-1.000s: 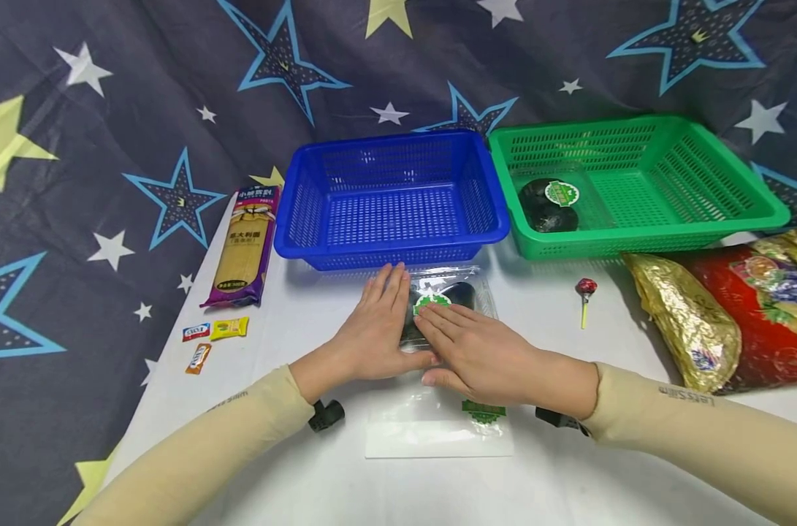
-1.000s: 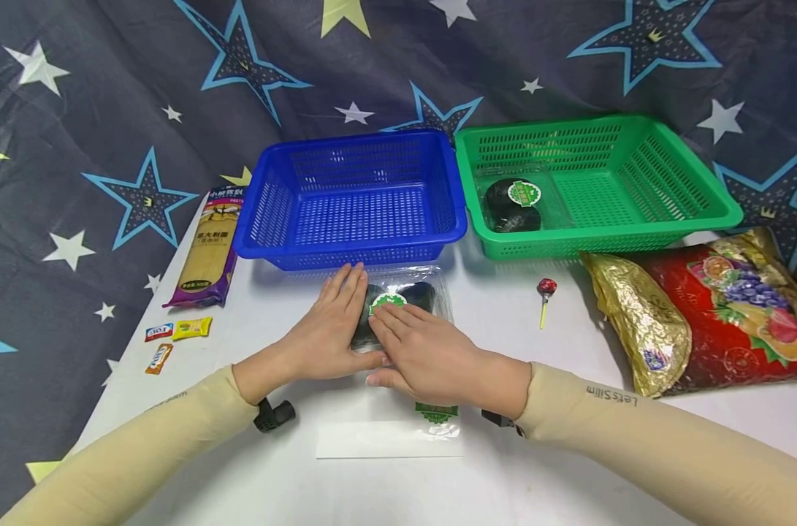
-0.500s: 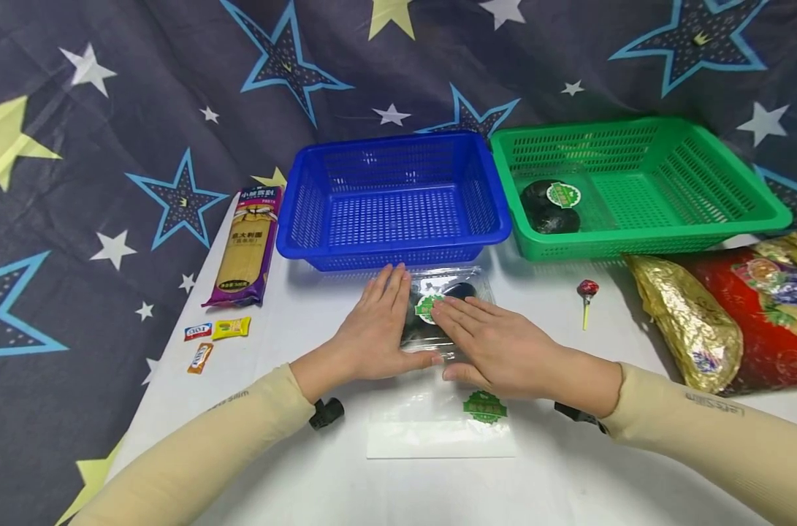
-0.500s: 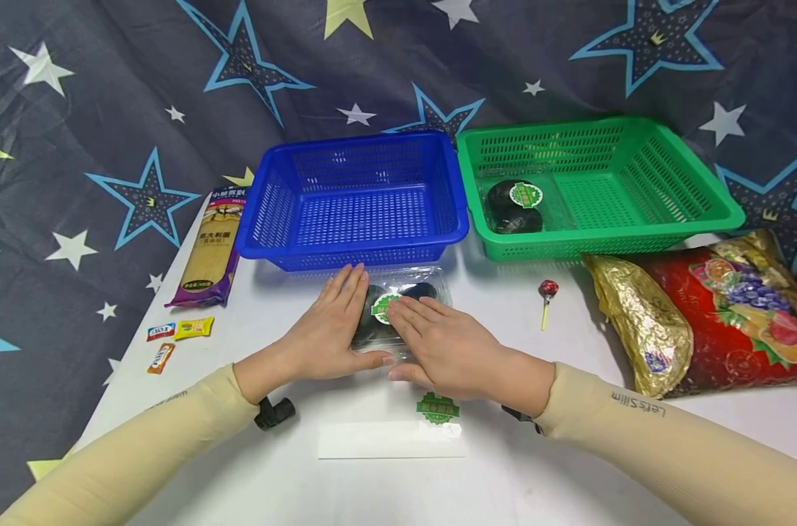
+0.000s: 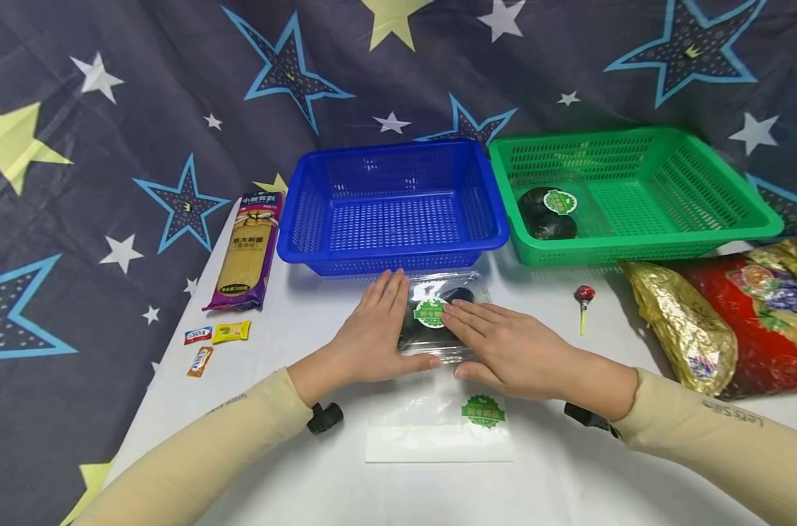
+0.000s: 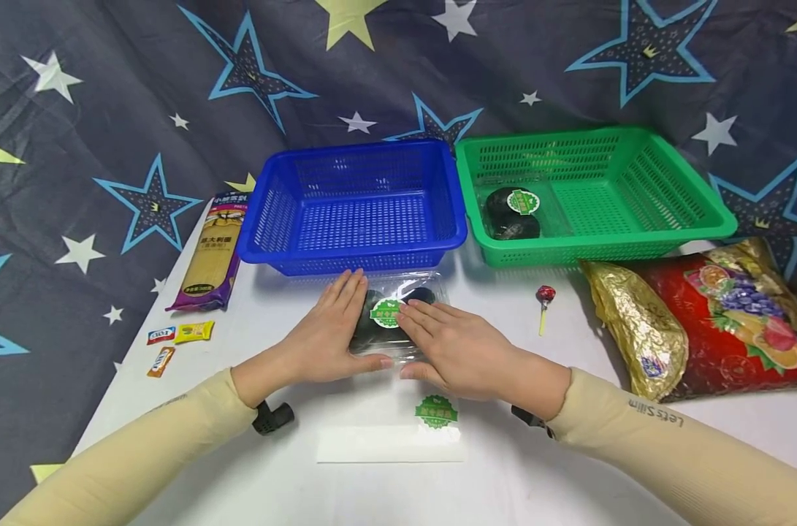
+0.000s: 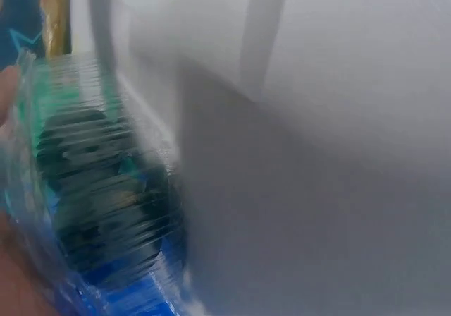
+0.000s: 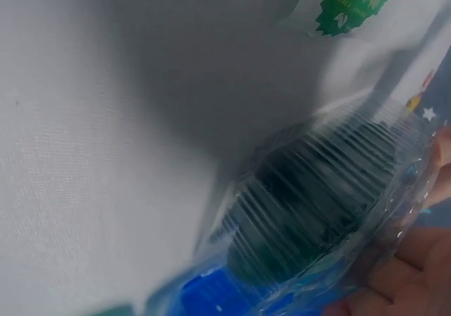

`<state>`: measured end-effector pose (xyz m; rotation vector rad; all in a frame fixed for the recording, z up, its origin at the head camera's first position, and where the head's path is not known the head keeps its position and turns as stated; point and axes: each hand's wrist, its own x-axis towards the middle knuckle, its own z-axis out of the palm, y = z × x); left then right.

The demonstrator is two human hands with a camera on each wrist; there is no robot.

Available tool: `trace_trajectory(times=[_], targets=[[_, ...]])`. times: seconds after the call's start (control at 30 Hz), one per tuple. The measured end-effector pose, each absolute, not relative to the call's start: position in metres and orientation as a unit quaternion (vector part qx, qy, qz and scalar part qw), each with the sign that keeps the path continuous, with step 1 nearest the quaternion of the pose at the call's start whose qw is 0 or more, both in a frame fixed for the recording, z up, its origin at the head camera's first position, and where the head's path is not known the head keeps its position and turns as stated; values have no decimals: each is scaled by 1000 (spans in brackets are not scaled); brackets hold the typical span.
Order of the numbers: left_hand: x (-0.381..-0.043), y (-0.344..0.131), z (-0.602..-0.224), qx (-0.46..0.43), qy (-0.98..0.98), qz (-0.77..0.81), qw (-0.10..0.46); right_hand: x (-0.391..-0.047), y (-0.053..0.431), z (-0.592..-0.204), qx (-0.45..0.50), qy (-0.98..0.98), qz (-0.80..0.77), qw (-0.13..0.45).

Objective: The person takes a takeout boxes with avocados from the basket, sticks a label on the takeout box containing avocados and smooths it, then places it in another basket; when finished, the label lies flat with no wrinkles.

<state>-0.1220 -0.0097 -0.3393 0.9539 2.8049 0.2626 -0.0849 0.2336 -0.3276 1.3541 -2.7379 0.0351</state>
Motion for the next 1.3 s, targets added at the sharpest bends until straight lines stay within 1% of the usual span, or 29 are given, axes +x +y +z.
trace_trajectory(times=[0.17,0.27,0.5,0.63,0.87,1.0,1.2,1.3], targets=[[-126,-25,-337,331,928,137,101,-87,234,-326,447,-894,26,31],[-126,-30,-337,338,925,144,98,-88,236,-326,447,-893,36,24],[-127,-31,-342,350,923,134,89,-91,237,-328,456,-889,40,20],[-126,-31,-343,348,923,134,93,-93,235,-330,462,-886,41,17],[-125,-30,-344,345,925,130,93,-95,220,-330,493,-869,40,21],[-125,-29,-344,352,924,126,86,-96,202,-326,465,-884,51,11],[-126,-29,-344,358,924,110,82,-93,179,-328,405,-912,54,-39],[-126,-30,-344,357,925,104,78,-91,178,-331,406,-912,48,-32]])
